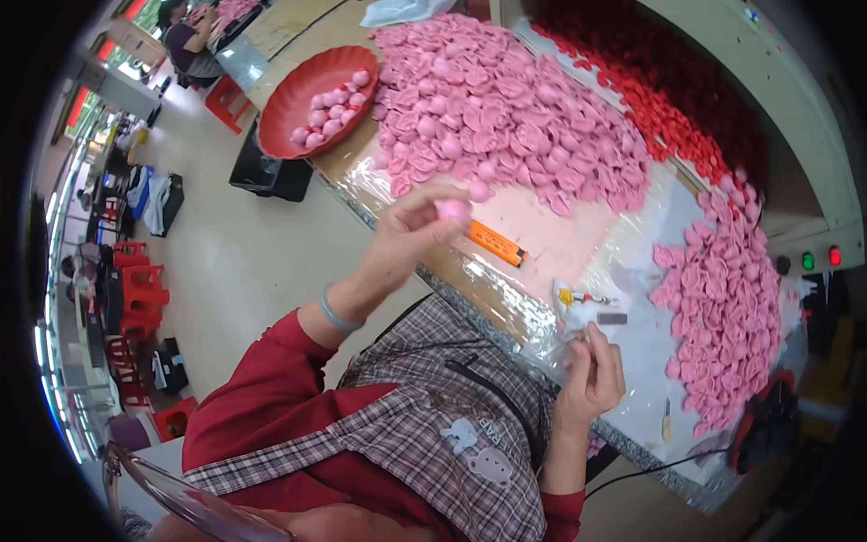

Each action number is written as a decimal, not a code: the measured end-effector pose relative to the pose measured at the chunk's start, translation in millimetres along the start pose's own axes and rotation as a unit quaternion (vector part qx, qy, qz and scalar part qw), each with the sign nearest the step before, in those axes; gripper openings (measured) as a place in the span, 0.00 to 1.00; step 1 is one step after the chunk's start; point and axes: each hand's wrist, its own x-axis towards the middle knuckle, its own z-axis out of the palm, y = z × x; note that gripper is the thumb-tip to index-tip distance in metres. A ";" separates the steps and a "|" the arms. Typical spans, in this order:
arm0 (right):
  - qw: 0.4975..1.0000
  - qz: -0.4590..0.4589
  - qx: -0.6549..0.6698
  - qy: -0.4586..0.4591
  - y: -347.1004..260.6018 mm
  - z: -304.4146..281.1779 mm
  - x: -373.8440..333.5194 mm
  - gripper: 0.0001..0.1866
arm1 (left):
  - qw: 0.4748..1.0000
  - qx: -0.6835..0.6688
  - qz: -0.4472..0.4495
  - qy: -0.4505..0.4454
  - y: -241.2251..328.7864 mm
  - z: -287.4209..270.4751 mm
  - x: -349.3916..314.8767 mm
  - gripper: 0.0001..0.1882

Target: Assembling artificial flowers by gluing pink petals onto red centers at a factory workbench.

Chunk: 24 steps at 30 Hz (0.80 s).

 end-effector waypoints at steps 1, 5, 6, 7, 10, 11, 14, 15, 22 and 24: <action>1.000 -0.009 0.007 -0.004 -1.6 0.1 1.6 0.16 | 0.995 0.081 0.042 0.030 5.0 -14.1 9.5 0.16; 0.992 -0.107 -0.070 -0.014 -1.9 6.7 11.7 0.14 | 0.908 0.369 0.130 0.153 43.5 -70.3 43.0 0.16; 0.987 -0.135 -0.087 -0.017 -2.1 7.9 13.2 0.14 | 0.893 0.392 0.123 0.181 48.0 -84.5 52.2 0.17; 0.987 -0.135 -0.091 -0.013 -4.6 9.4 14.9 0.14 | 0.834 0.484 0.191 0.184 46.9 -106.2 64.6 0.17; 0.978 -0.164 -0.127 -0.020 -14.1 16.1 22.0 0.15 | 0.759 0.588 0.196 0.200 51.5 -141.3 85.0 0.20; 0.971 -0.196 -0.135 -0.017 -16.7 18.9 25.7 0.16 | 0.735 0.619 0.198 0.195 50.1 -154.4 88.5 0.21; 0.967 -0.206 -0.149 -0.019 -20.5 27.1 34.2 0.18 | 0.673 0.681 0.224 0.183 47.4 -151.0 84.7 0.25; 0.971 -0.190 -0.141 -0.027 -22.0 28.1 35.8 0.19 | 0.680 0.671 0.247 0.163 44.1 -136.2 82.6 0.24; 0.938 -0.200 -0.271 -0.078 -14.3 27.0 45.6 0.16 | 0.782 0.523 0.331 -0.076 0.2 -9.9 66.9 0.17; 0.947 -0.189 -0.251 -0.067 -14.6 25.8 43.9 0.13 | 0.787 0.505 0.335 -0.118 -13.5 17.5 67.8 0.17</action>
